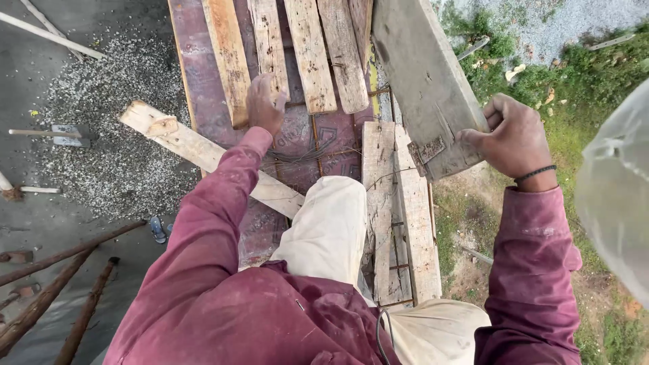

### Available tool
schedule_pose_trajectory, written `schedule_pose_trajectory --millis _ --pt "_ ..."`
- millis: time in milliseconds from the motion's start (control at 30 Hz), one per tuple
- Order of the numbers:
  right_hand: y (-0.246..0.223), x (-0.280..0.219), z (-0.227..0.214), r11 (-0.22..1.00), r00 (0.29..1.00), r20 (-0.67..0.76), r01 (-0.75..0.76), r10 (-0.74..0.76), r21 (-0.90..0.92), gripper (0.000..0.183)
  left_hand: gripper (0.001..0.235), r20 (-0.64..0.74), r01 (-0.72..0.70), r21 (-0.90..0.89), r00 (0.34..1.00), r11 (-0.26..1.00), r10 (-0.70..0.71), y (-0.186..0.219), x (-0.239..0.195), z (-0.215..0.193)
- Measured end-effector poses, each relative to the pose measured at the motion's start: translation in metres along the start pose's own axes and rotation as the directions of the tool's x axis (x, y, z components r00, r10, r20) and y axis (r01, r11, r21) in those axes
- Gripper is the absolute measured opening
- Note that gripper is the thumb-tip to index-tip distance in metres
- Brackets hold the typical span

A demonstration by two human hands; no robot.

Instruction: The person ties steel reinforcement bars together with wire by hand before positioning wooden planks and a formwork panel along the building's edge.

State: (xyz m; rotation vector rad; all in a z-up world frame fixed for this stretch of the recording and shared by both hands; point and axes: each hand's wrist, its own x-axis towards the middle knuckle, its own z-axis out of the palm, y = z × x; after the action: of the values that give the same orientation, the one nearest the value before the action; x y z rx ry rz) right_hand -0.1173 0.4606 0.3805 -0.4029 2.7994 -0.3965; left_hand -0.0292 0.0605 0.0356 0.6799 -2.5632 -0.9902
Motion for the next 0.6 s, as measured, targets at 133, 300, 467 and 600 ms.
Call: schedule_pose_trajectory --millis 133,300,467,600 --pt "-0.050 -0.065 -0.005 0.952 0.999 -0.021 0.035 -0.044 -0.302 0.033 0.073 0.412 0.211 -0.494 0.911 0.843 0.013 0.134 0.011 0.011" --pt "-0.090 -0.102 0.051 0.952 0.989 -0.078 0.095 -0.123 -0.291 0.031 0.091 0.587 0.480 -0.718 0.807 0.504 0.067 0.166 0.074 0.075" --pt "-0.120 -0.127 0.109 0.958 0.983 -0.113 0.111 -0.145 -0.264 0.035 0.073 0.570 0.436 -0.435 0.811 0.788 -0.133 0.182 0.091 0.055" --pt "-0.120 -0.136 0.145 0.964 0.935 -0.270 0.183 -0.231 -0.192 0.030 0.043 0.576 0.563 -0.592 0.796 0.577 -0.185 0.172 0.086 0.032"
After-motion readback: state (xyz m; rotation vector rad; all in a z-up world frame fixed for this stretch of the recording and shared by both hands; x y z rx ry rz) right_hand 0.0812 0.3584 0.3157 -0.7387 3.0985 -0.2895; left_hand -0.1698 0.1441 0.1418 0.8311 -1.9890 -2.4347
